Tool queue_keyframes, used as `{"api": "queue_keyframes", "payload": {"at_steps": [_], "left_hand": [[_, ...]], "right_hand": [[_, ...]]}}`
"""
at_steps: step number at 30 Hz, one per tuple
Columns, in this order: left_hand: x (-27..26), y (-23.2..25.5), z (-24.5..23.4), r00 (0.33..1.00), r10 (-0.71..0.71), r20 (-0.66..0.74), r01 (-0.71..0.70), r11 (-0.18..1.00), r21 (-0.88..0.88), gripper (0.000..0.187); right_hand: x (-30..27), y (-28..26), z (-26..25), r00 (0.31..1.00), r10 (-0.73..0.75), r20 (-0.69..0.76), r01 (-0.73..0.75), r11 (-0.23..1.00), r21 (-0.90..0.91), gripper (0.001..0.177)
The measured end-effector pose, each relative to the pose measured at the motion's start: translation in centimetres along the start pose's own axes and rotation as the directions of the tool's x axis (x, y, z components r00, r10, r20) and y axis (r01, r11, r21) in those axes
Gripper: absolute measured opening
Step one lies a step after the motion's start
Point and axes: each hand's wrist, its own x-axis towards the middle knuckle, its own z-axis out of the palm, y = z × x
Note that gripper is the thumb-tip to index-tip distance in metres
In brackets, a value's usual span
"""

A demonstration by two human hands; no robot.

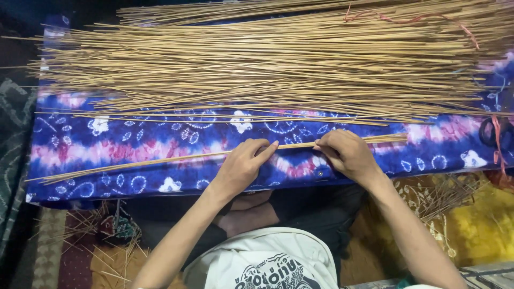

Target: A person is weaving thin wooden sticks into a mat or screen on a blue patterned cloth.

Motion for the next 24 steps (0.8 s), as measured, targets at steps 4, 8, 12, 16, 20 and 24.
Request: {"api": "queue_keyframes", "payload": {"at_steps": [4, 8, 12, 16, 20, 24], "left_hand": [[-0.1, 0.1, 0.0, 0.999, -0.019, 0.026, 0.019, 1.000, -0.005, 0.034], [0.2, 0.8, -0.3, 0.999, 0.014, -0.036, -0.012, 0.998, 0.059, 0.029], [0.2, 1.5, -0.5, 0.998, 0.050, -0.045, -0.043, 0.988, 0.145, 0.028], [-0.1, 0.8, 0.1, 0.998, 0.047, -0.048, -0.039, 0.989, 0.142, 0.029], [-0.2, 0.7, 0.2, 0.999, 0.039, -0.006, -0.038, 0.990, 0.138, 0.031], [0.2, 0.7, 0.4, 0.999, 0.045, 0.015, -0.047, 0.990, 0.136, 0.037]], "right_hand": [[-0.1, -0.3, 0.5, 1.000, 0.005, -0.027, -0.005, 1.000, 0.009, 0.005], [-0.5, -0.4, 1.1, 0.996, 0.041, -0.077, -0.043, 0.999, -0.025, 0.009], [-0.6, -0.5, 1.1, 0.996, 0.055, -0.072, -0.059, 0.997, -0.056, 0.011], [-0.3, -0.9, 0.7, 0.994, 0.085, -0.074, -0.085, 0.996, -0.004, 0.009], [-0.1, -1.5, 0.2, 0.994, 0.104, -0.036, -0.100, 0.991, 0.088, 0.013], [-0.3, -1.3, 0.3, 0.996, 0.084, -0.029, -0.082, 0.994, 0.070, 0.017]]}}
